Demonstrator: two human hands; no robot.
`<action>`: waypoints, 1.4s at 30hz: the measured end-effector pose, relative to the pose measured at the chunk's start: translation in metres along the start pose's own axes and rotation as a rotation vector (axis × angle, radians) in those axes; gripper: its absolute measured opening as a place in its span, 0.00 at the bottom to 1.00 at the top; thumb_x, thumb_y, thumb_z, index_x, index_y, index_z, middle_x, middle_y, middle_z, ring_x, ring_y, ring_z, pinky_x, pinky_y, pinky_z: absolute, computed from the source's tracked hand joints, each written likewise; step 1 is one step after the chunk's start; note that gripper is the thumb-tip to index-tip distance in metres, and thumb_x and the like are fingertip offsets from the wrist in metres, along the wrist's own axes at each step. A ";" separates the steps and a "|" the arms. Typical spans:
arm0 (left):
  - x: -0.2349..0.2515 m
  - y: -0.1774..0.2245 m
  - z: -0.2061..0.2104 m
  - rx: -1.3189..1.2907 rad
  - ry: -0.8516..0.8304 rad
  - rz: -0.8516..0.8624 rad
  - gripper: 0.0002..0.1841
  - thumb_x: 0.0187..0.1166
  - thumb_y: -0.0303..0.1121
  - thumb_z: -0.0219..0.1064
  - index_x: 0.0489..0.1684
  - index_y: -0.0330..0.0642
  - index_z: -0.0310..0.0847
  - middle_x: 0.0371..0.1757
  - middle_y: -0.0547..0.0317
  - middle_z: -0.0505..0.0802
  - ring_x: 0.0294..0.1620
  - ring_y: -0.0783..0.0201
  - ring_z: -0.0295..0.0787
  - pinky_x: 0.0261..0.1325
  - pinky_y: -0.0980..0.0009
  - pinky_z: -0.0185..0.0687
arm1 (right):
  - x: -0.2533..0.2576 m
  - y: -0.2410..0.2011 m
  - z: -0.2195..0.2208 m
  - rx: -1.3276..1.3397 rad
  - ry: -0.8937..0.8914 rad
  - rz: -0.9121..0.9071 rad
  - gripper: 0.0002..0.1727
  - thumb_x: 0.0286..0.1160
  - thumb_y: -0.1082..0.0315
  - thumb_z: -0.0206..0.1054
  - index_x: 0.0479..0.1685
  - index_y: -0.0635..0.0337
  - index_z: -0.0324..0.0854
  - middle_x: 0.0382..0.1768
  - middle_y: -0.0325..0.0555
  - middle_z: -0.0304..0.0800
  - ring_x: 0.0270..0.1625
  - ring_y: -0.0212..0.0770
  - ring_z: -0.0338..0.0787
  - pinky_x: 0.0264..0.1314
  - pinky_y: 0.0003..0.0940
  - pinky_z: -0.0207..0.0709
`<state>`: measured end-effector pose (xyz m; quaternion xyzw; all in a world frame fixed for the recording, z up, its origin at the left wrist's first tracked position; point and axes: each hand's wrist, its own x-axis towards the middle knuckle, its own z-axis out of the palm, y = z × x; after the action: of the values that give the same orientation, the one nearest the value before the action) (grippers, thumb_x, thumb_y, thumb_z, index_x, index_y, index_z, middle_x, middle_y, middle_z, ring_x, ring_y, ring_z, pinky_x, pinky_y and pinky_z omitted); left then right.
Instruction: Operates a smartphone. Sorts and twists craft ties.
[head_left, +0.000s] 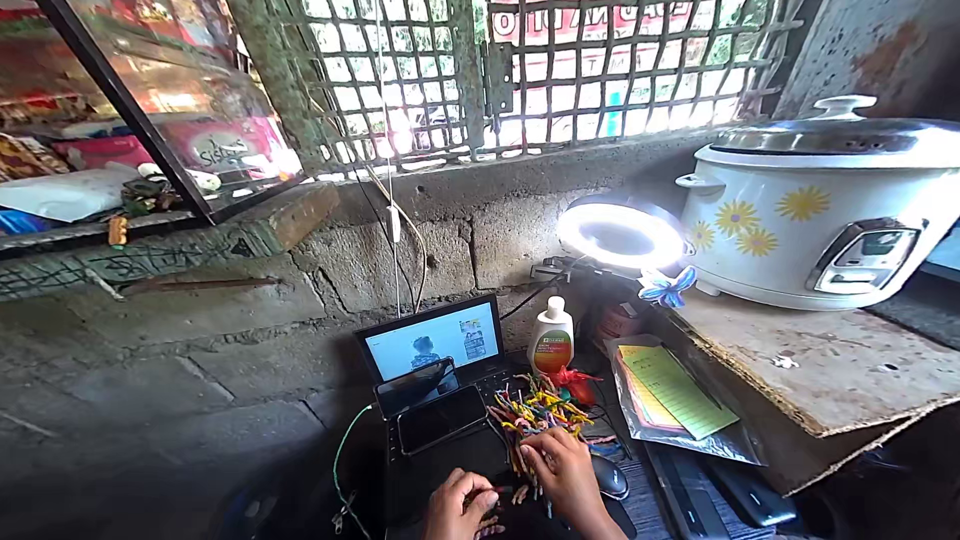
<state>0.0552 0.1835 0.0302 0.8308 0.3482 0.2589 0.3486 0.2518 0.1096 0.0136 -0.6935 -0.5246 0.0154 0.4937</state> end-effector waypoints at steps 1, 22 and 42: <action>-0.001 0.000 -0.005 0.071 -0.058 -0.019 0.10 0.76 0.37 0.73 0.41 0.39 0.94 0.43 0.48 0.93 0.49 0.51 0.90 0.60 0.46 0.78 | 0.002 0.001 -0.003 -0.086 0.006 0.021 0.11 0.72 0.58 0.71 0.43 0.51 0.96 0.44 0.49 0.95 0.50 0.57 0.92 0.53 0.65 0.76; 0.000 0.010 0.013 0.145 -0.245 -0.118 0.16 0.82 0.44 0.68 0.49 0.39 0.92 0.45 0.47 0.92 0.49 0.49 0.90 0.62 0.45 0.78 | 0.012 0.011 -0.015 -0.134 -0.182 0.265 0.11 0.76 0.69 0.67 0.50 0.54 0.94 0.52 0.52 0.93 0.56 0.55 0.91 0.61 0.62 0.77; 0.022 0.021 0.048 -0.652 -0.052 -0.183 0.18 0.86 0.33 0.59 0.68 0.33 0.80 0.45 0.60 0.91 0.38 0.74 0.87 0.45 0.76 0.85 | 0.007 0.020 -0.007 0.722 0.092 0.151 0.09 0.78 0.72 0.62 0.47 0.63 0.88 0.45 0.40 0.89 0.43 0.28 0.89 0.50 0.24 0.86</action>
<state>0.1098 0.1699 0.0207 0.6472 0.3110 0.3031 0.6266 0.2732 0.1110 0.0067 -0.5114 -0.4097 0.2047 0.7271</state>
